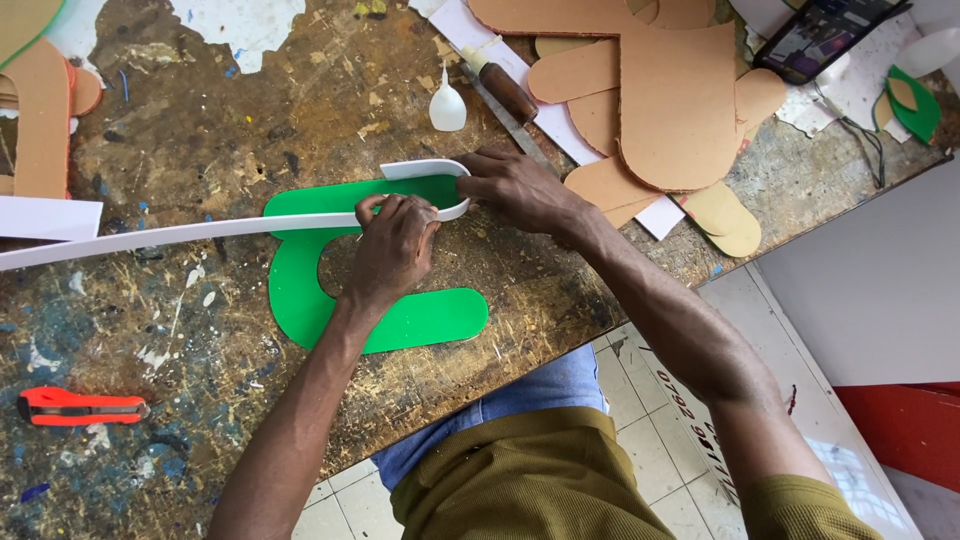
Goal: The person applies glue from a bottle onto a white strip and presses it onto a green U-shaped craft piece. They continue to apply glue and attach the white strip along the curved edges of the green piece on a cluttered workbench.
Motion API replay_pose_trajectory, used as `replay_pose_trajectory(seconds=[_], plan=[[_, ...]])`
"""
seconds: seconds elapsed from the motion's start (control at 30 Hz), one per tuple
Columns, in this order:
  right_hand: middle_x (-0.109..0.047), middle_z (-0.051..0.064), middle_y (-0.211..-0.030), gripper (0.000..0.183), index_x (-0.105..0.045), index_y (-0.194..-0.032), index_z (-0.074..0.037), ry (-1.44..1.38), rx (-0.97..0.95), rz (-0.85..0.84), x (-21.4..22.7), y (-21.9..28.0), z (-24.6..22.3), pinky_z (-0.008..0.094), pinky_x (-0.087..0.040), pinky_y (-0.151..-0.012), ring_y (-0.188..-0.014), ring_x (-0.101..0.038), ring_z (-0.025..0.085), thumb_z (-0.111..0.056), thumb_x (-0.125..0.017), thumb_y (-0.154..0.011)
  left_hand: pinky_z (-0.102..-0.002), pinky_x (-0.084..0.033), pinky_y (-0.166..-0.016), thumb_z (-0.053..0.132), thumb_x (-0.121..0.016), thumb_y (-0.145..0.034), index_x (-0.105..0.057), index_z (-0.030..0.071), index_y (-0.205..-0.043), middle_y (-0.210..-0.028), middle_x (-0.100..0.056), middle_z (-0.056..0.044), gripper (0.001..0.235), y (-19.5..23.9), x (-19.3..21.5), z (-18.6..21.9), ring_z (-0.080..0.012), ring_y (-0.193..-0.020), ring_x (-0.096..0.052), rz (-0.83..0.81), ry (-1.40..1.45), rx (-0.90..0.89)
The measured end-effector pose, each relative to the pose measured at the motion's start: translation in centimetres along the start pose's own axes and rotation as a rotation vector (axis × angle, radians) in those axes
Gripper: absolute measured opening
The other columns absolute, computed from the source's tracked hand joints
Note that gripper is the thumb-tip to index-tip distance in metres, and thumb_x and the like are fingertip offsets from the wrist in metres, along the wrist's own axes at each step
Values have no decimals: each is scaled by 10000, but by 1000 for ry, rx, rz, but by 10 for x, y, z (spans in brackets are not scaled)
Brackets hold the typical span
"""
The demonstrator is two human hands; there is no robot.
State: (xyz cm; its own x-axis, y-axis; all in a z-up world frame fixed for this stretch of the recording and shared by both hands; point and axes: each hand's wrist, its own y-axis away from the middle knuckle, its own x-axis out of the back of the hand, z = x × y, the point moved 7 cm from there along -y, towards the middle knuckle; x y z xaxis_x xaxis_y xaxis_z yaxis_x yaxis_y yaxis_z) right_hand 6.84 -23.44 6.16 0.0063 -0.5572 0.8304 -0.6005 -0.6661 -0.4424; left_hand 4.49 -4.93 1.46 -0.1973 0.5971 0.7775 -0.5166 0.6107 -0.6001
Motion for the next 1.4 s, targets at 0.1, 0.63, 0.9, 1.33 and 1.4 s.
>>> replay_pose_trajectory(seconds=[0.1,0.63,0.9,1.33,1.4], plan=[[-657,129,-1046,175,-752,-1224,-92,-5,-10,1,1,-1,-1,506,-615,-853,-952,-746,368,-12,-694,-1079,-508,-359,-1036,68,-796,-1073,-600,121,-1213,-1045,-741,-33,246,1,-1,-2,-264,-1029,-752,-7,15,2],[-758,262,-1119,517,-610,-1550,-52,-208,-140,88,2,13,0,602,-592,-954,-1059,-749,511,-107,-790,-1068,-494,-375,-1077,102,-846,-1049,-614,130,-1163,-1058,-755,-47,260,4,-2,-3,-264,-1053,-761,56,36,13],[-778,316,-1251,489,-623,-1591,-75,-226,-109,98,-2,15,9,638,-589,-952,-1120,-747,556,-97,-734,-1115,-466,-377,-1059,67,-847,-1022,-598,154,-1128,-1007,-740,-18,285,-8,10,2,-242,-991,-745,102,12,-11],[-778,323,-1340,417,-701,-1543,-62,-138,-51,95,-7,14,13,616,-609,-937,-1136,-769,547,-142,-734,-1135,-482,-365,-1041,28,-803,-1046,-610,134,-1114,-988,-728,-28,230,-5,-2,-5,-256,-985,-737,46,107,5],[-776,319,-1362,411,-704,-1543,-56,-137,-51,101,-11,17,17,613,-609,-944,-1145,-767,549,-102,-738,-1136,-477,-355,-1051,46,-788,-1074,-597,137,-1091,-982,-717,-32,212,-4,-4,-6,-263,-985,-725,36,102,10]])
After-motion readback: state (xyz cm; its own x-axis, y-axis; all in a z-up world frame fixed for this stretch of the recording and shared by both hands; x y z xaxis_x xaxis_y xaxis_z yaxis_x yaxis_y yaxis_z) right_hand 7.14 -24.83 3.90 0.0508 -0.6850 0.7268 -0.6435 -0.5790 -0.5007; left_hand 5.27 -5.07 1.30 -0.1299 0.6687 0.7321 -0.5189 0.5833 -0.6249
